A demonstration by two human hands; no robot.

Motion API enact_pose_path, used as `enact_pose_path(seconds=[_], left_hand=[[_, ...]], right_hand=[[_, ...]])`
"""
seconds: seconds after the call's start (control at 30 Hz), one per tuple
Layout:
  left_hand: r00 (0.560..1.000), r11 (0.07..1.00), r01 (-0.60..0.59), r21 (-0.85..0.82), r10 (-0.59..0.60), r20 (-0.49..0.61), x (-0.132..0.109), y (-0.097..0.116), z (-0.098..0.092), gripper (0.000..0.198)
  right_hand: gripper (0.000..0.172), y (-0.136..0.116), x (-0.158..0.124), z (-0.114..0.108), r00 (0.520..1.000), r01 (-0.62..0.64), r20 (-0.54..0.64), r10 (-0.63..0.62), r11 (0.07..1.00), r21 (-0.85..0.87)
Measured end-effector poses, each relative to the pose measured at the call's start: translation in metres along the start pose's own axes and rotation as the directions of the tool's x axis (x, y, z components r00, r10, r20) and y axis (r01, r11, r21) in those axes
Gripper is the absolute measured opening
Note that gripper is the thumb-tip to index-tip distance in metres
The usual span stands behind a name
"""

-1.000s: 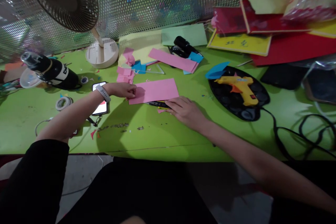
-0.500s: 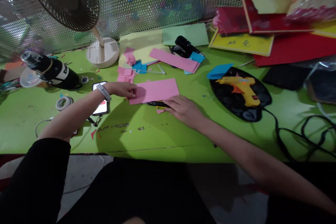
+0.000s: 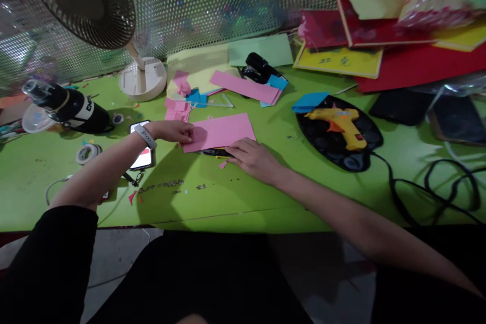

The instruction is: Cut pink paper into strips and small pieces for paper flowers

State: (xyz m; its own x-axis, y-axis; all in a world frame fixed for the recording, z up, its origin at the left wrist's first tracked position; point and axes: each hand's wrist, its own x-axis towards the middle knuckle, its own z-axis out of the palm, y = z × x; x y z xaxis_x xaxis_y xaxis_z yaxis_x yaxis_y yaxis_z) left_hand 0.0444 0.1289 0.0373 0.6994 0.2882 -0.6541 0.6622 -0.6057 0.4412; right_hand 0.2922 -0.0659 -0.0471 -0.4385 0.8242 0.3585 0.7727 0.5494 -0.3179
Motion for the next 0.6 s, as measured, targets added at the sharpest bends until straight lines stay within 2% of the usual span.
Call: enact_pose_path(seconds=[0.27, 0.43, 0.6], left_hand=[[1.0, 0.999, 0.009, 0.031, -0.008, -0.015, -0.004, 0.005, -0.002, 0.019], [0.999, 0.995, 0.003, 0.095, 0.0, -0.038, -0.004, 0.002, -0.004, 0.017], [1.0, 0.997, -0.004, 0.083, 0.006, -0.02, -0.002, -0.001, -0.003, 0.018]], right_hand=[[0.031, -0.006, 0.011, 0.007, 1.0, -0.016, 0.008, 0.016, 1.0, 0.017], [0.03, -0.003, 0.016, 0.013, 0.999, 0.037, -0.029, -0.036, 0.999, 0.038], [0.031, -0.002, 0.022, 0.017, 0.998, 0.046, -0.037, -0.045, 0.998, 0.041]])
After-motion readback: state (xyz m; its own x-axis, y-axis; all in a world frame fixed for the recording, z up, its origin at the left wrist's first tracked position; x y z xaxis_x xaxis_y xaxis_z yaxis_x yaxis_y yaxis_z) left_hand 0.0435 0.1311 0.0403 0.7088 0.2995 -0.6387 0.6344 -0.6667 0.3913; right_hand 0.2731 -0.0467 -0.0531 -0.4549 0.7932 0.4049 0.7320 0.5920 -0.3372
